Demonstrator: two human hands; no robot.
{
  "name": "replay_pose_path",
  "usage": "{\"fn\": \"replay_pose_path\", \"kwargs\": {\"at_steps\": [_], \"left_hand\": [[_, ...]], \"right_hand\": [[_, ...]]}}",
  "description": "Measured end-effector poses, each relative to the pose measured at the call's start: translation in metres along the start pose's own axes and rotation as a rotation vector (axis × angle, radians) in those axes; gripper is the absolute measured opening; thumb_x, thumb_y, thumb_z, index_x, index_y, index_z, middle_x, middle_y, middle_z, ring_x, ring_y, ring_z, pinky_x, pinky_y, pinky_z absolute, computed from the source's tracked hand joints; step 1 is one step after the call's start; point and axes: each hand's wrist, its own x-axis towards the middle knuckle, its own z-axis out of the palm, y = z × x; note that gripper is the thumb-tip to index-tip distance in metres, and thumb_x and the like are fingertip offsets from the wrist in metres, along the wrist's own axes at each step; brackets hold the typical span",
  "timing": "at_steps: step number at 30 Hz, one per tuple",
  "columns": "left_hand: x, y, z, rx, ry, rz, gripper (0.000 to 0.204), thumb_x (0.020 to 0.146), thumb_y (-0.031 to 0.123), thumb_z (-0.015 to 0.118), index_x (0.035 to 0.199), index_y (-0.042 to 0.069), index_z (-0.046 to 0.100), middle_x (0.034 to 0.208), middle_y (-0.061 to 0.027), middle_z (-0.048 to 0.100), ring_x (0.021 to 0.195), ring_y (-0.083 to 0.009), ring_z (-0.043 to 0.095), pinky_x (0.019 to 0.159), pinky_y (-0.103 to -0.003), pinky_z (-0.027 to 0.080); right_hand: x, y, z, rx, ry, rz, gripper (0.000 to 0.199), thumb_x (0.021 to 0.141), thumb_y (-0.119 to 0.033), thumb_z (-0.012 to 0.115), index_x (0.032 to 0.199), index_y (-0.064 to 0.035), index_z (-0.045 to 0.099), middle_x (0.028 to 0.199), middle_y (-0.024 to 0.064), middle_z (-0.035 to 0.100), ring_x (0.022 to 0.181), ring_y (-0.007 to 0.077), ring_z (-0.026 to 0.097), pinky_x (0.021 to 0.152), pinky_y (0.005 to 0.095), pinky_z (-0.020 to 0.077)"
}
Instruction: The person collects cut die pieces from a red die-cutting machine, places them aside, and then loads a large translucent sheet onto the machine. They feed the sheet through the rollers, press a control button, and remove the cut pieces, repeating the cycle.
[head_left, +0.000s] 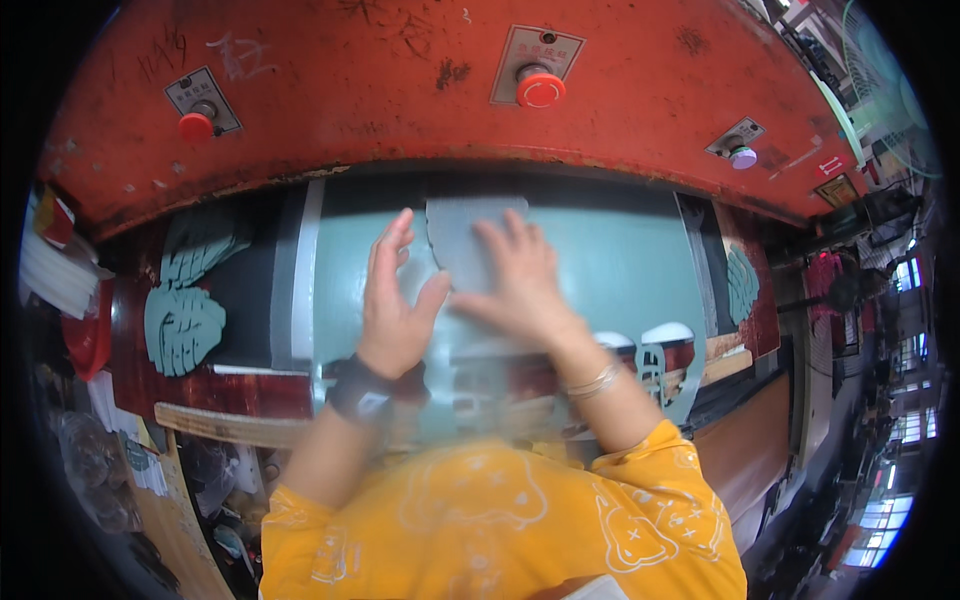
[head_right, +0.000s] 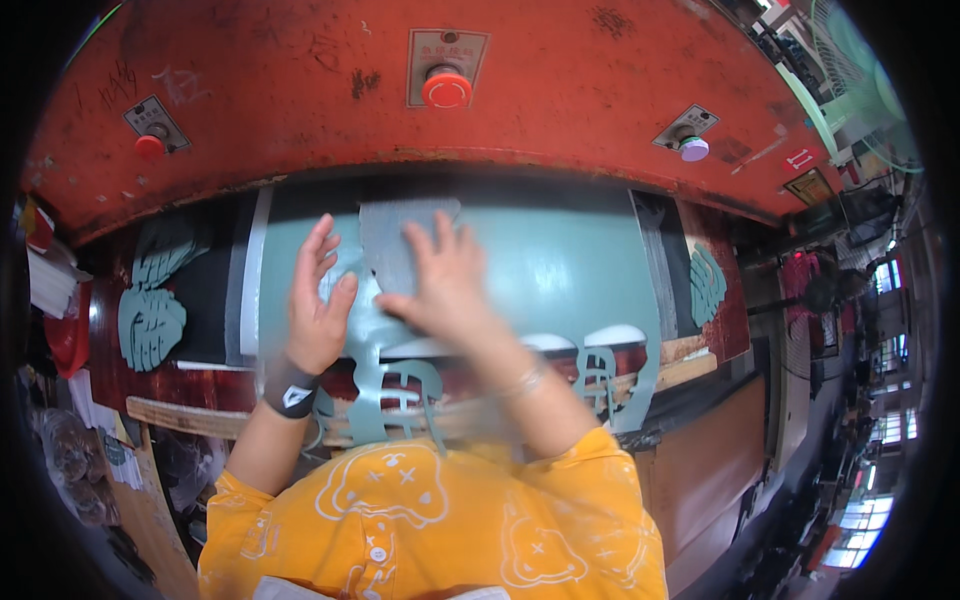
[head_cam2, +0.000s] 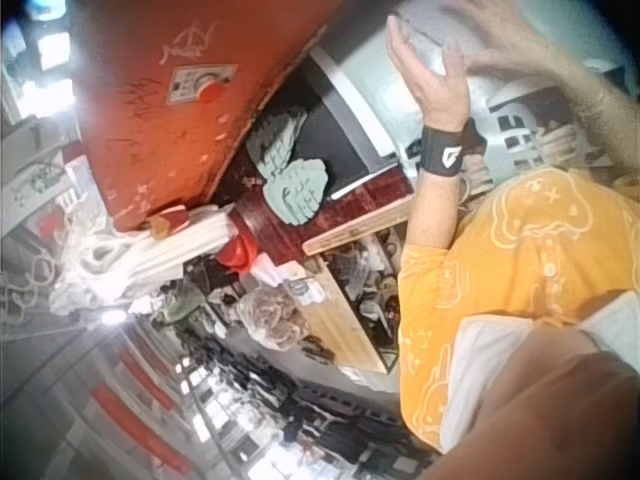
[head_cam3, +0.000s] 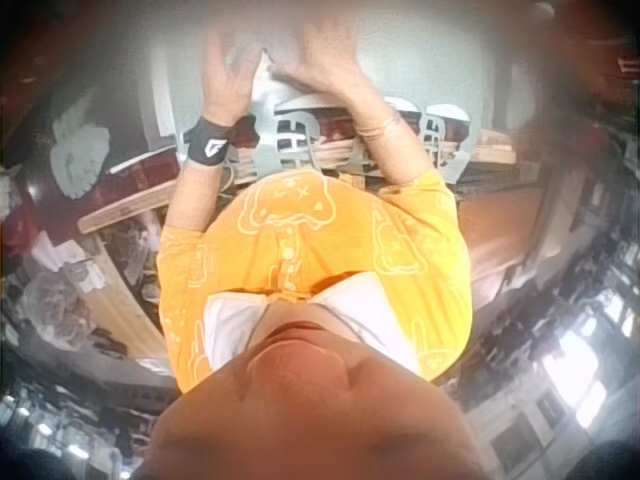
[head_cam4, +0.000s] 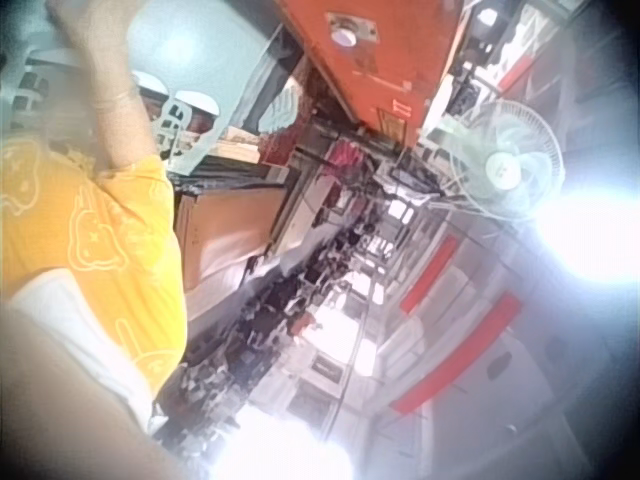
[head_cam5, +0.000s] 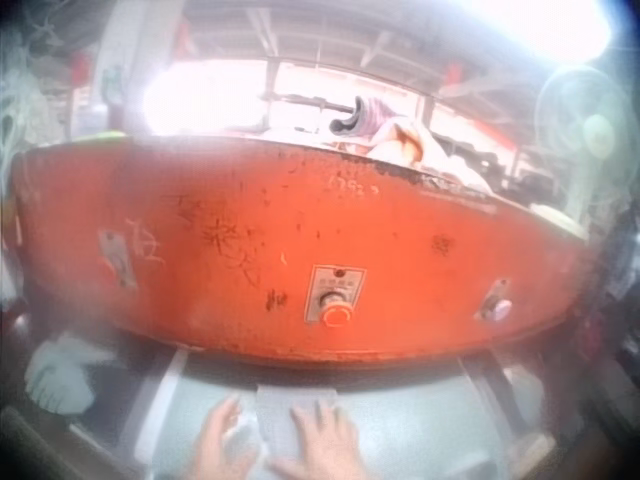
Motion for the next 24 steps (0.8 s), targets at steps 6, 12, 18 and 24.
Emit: {"fn": "replay_pose_path", "kwargs": {"at_steps": [6, 12, 18, 24], "left_hand": [[0.017, -0.039, 0.036, -0.094, -0.040, 0.090, 0.084, 0.086, 0.029, 0.061, 0.145, -0.006, 0.013, 0.148, -0.0267, 0.020, 0.138, -0.0379, 0.023, 0.112, -0.045, 0.021], [0.006, -0.037, 0.032, 0.005, -0.147, 0.083, 0.103, 0.079, 0.057, 0.061, 0.144, -0.008, 0.014, 0.145, -0.0284, 0.029, 0.136, -0.0411, 0.027, 0.112, -0.051, 0.013], [0.007, -0.022, 0.041, 0.668, -0.362, 0.168, 0.093, 0.072, 0.052, 0.070, 0.136, -0.005, 0.032, 0.138, -0.0212, 0.038, 0.133, -0.0379, 0.031, 0.111, -0.057, 0.011], [0.000, -0.020, 0.044, 0.615, -0.180, 0.116, 0.084, 0.065, 0.031, 0.080, 0.131, 0.000, 0.039, 0.129, -0.0211, 0.039, 0.127, -0.0393, 0.033, 0.108, -0.051, 0.023]], "right_hand": [[0.008, -0.002, 0.023, 0.028, 0.032, 0.034, 0.071, 0.057, -0.032, 0.080, 0.121, -0.0142, 0.058, 0.139, 0.0232, 0.037, 0.120, 0.0547, 0.032, 0.097, 0.0569, 0.0324], [0.003, 0.020, 0.003, 0.566, 0.112, 0.091, 0.066, 0.059, -0.025, 0.079, 0.121, -0.0128, 0.059, 0.140, 0.0234, 0.039, 0.125, 0.0433, 0.038, 0.103, 0.0486, 0.0322], [-0.008, 0.048, -0.007, 1.506, 0.185, 0.202, 0.073, 0.067, -0.017, 0.075, 0.131, 0.0033, 0.046, 0.131, 0.0166, 0.049, 0.117, 0.0268, 0.051, 0.102, 0.0371, 0.0381], [-0.011, 0.077, -0.035, 1.578, 0.263, 0.267, 0.067, 0.073, -0.010, 0.067, 0.134, 0.0020, 0.043, 0.126, 0.0159, 0.052, 0.114, 0.0238, 0.053, 0.097, 0.0371, 0.0436]]}}
